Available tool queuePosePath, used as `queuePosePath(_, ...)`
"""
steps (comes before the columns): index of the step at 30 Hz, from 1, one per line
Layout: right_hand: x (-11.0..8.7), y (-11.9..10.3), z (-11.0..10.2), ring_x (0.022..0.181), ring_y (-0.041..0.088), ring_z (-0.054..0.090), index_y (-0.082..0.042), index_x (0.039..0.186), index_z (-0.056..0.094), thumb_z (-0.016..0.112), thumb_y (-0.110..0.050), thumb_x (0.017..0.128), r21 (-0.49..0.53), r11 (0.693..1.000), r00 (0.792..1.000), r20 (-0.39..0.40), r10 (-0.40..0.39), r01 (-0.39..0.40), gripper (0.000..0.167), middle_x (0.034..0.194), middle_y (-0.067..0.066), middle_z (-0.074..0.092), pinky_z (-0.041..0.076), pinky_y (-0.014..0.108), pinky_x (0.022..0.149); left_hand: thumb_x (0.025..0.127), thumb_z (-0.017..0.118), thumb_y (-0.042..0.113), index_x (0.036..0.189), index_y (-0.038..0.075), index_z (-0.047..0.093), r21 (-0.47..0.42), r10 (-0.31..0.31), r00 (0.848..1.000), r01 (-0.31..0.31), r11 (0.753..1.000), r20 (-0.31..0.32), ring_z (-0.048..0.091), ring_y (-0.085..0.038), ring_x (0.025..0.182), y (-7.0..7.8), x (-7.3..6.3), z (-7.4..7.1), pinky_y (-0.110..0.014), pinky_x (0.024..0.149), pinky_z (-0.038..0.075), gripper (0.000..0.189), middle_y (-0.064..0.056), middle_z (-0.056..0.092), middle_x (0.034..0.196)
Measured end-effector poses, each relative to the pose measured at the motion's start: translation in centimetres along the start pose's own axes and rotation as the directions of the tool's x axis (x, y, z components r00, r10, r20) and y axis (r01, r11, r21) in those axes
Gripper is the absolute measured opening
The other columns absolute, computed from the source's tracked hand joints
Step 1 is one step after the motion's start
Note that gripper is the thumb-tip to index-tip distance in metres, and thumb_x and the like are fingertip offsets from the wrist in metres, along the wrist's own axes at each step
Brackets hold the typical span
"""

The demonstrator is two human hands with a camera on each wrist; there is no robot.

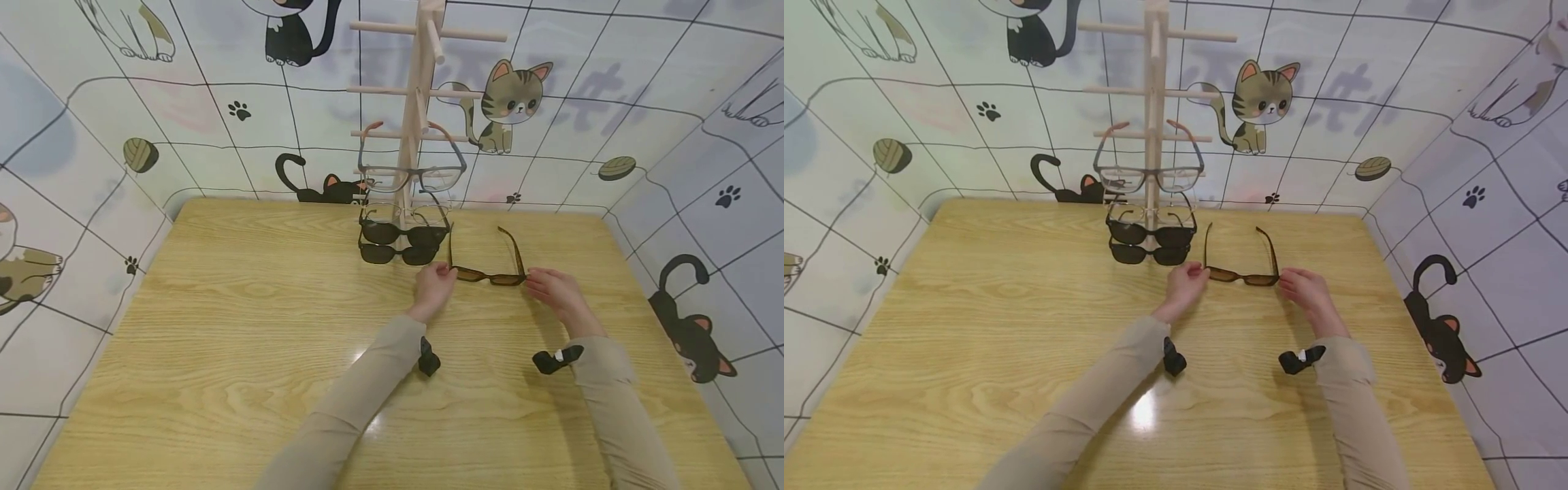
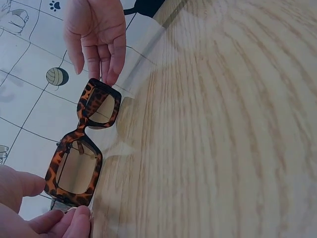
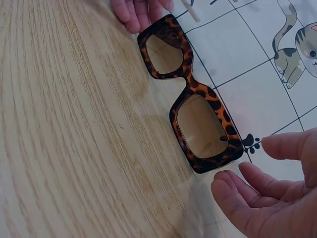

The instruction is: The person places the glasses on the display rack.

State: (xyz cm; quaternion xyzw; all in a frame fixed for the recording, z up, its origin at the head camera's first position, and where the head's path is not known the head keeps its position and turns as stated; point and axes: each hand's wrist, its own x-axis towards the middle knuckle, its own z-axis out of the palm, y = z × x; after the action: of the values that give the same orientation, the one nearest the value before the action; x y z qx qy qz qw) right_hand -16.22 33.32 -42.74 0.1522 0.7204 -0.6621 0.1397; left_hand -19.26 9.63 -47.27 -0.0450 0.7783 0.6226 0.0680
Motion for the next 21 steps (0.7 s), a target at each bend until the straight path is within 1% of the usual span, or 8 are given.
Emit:
queuePosePath(3, 0.19, -0.02, 0.06, 0.090, -0.002, 0.059, 0.012, 0.143, 0.019, 0.047, -0.020, 0.099, 0.004, 1.000, 1.000, 0.002, 0.003, -0.003, 0.062, 0.108, -0.001, 0.054, 0.041, 0.027, 0.100, 0.091, 0.063, 0.021, 0.114, 0.000, 0.063, 0.007, -0.007, 1.000, 0.007, 1.000, -0.009, 0.064, -0.021, 0.092, -0.08, 0.30, 0.17, -0.026, 0.075, 0.053, 0.032, -0.010, 0.066, 0.102)
queuePosePath(6, 0.34, -0.05, 0.17, 0.088, 0.000, 0.060, 0.013, 0.142, 0.020, 0.047, -0.018, 0.099, 0.027, 1.000, 1.000, 0.003, 0.003, -0.003, 0.060, 0.097, -0.008, 0.058, 0.043, 0.025, 0.097, 0.090, 0.064, 0.021, 0.113, 0.001, 0.064, 0.021, -0.009, 1.000, 0.009, 1.000, -0.015, 0.064, -0.019, 0.091, -0.09, 0.45, 0.34, -0.025, 0.073, 0.053, 0.031, -0.009, 0.067, 0.100)
queuePosePath(9, 0.54, 0.00, 0.25, 0.084, 0.001, 0.061, 0.014, 0.140, 0.024, 0.049, -0.015, 0.098, 0.080, 0.997, 1.000, -0.001, 0.006, -0.006, 0.057, 0.088, -0.011, 0.062, 0.048, 0.022, 0.090, 0.090, 0.064, 0.021, 0.112, 0.002, 0.065, 0.024, -0.012, 1.000, 0.013, 1.000, -0.016, 0.064, -0.019, 0.090, -0.06, 0.48, 0.41, -0.024, 0.072, 0.052, 0.030, -0.009, 0.067, 0.100)
queuePosePath(13, 0.73, 0.13, 0.20, 0.079, 0.002, 0.062, 0.010, 0.135, 0.033, 0.050, -0.013, 0.098, 0.123, 0.992, 1.000, -0.002, 0.015, -0.014, 0.047, 0.083, -0.009, 0.064, 0.052, 0.018, 0.079, 0.090, 0.064, 0.019, 0.111, 0.001, 0.066, 0.019, -0.010, 1.000, 0.010, 1.000, -0.025, 0.065, -0.019, 0.089, -0.12, 0.51, 0.52, -0.023, 0.071, 0.053, 0.029, -0.010, 0.068, 0.099)
queuePosePath(15, 0.79, 0.21, 0.13, 0.077, 0.003, 0.063, 0.007, 0.129, 0.039, 0.050, -0.012, 0.098, 0.138, 0.990, 1.000, 0.000, 0.019, -0.018, 0.038, 0.082, -0.007, 0.064, 0.053, 0.018, 0.075, 0.090, 0.064, 0.020, 0.111, 0.002, 0.066, 0.034, -0.008, 0.999, 0.009, 0.999, -0.031, 0.065, -0.019, 0.089, -0.18, 0.51, 0.56, -0.023, 0.072, 0.053, 0.028, -0.009, 0.068, 0.098)
queuePosePath(19, 0.84, 0.33, 0.00, 0.075, 0.004, 0.063, -0.004, 0.109, 0.054, 0.050, -0.010, 0.097, 0.172, 0.985, 1.000, 0.001, 0.019, -0.019, 0.014, 0.081, -0.005, 0.064, 0.053, 0.017, 0.071, 0.089, 0.065, 0.021, 0.110, 0.003, 0.068, 0.052, -0.004, 0.999, 0.006, 0.999, -0.037, 0.066, -0.018, 0.088, -0.32, 0.47, 0.60, -0.023, 0.072, 0.052, 0.028, -0.008, 0.069, 0.097)
queuePosePath(20, 0.83, 0.34, -0.01, 0.074, 0.004, 0.063, -0.006, 0.103, 0.056, 0.050, -0.009, 0.097, 0.169, 0.985, 1.000, 0.003, 0.015, -0.015, 0.010, 0.081, -0.005, 0.065, 0.053, 0.017, 0.070, 0.088, 0.066, 0.020, 0.110, 0.003, 0.068, 0.049, 0.000, 0.999, 0.001, 0.999, -0.038, 0.066, -0.017, 0.087, -0.36, 0.45, 0.61, -0.022, 0.071, 0.052, 0.028, -0.008, 0.069, 0.096)
queuePosePath(21, 0.82, 0.35, -0.01, 0.074, 0.004, 0.063, -0.008, 0.098, 0.059, 0.050, -0.009, 0.097, 0.176, 0.984, 1.000, 0.002, 0.012, -0.013, 0.009, 0.080, -0.005, 0.065, 0.053, 0.017, 0.070, 0.088, 0.066, 0.019, 0.109, 0.002, 0.068, 0.038, 0.007, 0.999, -0.005, 0.999, -0.038, 0.066, -0.018, 0.087, -0.39, 0.42, 0.61, -0.022, 0.070, 0.052, 0.028, -0.009, 0.069, 0.096)
